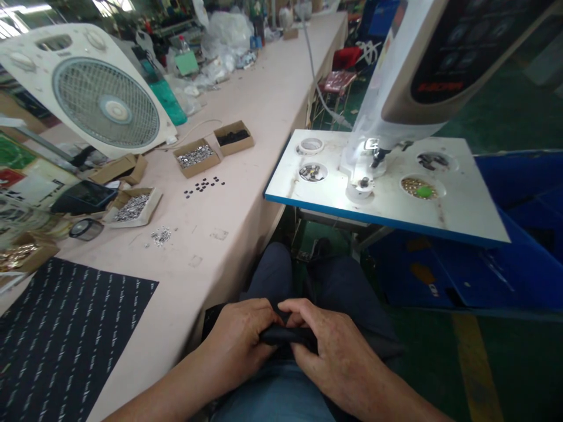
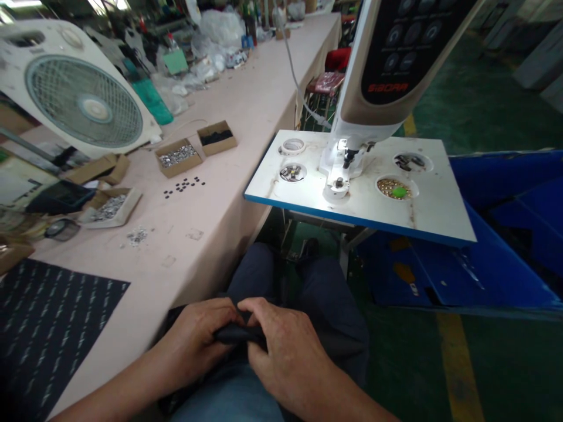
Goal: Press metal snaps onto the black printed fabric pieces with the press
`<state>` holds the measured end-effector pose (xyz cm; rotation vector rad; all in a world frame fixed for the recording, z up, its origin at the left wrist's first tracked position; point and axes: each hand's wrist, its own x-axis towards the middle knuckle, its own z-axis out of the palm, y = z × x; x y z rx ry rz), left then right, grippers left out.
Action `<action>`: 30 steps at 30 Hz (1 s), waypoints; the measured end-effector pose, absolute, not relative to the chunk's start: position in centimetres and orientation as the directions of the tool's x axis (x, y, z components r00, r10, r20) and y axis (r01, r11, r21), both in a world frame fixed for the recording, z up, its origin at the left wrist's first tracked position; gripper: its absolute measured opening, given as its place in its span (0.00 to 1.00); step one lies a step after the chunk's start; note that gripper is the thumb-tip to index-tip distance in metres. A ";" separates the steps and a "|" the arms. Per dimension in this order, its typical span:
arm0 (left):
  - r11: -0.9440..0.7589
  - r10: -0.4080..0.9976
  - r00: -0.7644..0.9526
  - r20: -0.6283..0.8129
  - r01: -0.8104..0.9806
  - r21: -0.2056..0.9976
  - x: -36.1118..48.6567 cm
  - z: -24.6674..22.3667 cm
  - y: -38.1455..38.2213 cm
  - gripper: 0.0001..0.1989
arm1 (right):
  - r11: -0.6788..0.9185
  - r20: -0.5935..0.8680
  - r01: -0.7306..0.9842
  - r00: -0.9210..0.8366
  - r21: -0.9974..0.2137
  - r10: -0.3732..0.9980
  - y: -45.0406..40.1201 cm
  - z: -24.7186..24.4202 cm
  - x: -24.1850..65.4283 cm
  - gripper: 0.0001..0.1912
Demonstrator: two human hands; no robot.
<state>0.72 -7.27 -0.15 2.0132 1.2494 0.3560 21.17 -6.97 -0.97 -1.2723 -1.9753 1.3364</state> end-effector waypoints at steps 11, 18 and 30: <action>0.424 0.650 0.483 -0.587 0.409 0.808 0.7 0.2 -6.3 0.15 | -0.284 -0.343 0.193 -0.538 -0.939 0.770 -5.5 -1.5 21.9 0.21; 0.518 0.569 0.541 -0.619 0.348 0.781 0.4 0.3 -6.1 0.16 | -0.531 -0.420 -0.009 -0.601 -0.847 0.680 -5.3 -2.7 22.2 0.20; 0.577 0.591 0.443 -0.674 0.353 0.737 0.6 -0.7 -6.6 0.17 | -0.613 -0.462 -0.090 -0.574 -0.785 0.676 -5.5 -3.6 22.1 0.19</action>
